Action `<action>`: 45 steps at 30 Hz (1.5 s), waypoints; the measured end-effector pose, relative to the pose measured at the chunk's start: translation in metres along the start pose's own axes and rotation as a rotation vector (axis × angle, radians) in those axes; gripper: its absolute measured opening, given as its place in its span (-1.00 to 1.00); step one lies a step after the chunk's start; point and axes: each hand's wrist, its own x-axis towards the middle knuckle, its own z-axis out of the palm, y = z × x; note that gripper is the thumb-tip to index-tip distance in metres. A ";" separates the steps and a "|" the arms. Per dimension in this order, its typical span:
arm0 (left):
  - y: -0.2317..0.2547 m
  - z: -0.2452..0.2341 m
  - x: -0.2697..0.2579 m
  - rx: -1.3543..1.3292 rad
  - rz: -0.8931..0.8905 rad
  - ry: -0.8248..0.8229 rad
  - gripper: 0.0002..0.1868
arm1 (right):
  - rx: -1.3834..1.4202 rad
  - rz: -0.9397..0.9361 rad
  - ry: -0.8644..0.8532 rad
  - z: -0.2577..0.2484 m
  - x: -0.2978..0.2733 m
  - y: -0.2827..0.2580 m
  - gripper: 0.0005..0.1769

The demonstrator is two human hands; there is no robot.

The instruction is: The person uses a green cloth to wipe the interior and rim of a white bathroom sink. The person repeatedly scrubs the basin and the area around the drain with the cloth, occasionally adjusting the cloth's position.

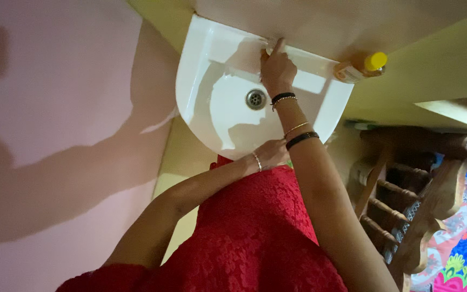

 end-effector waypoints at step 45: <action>-0.055 -0.042 -0.169 0.074 -0.147 0.273 -0.66 | 0.071 -0.099 0.131 -0.002 -0.002 0.006 -0.14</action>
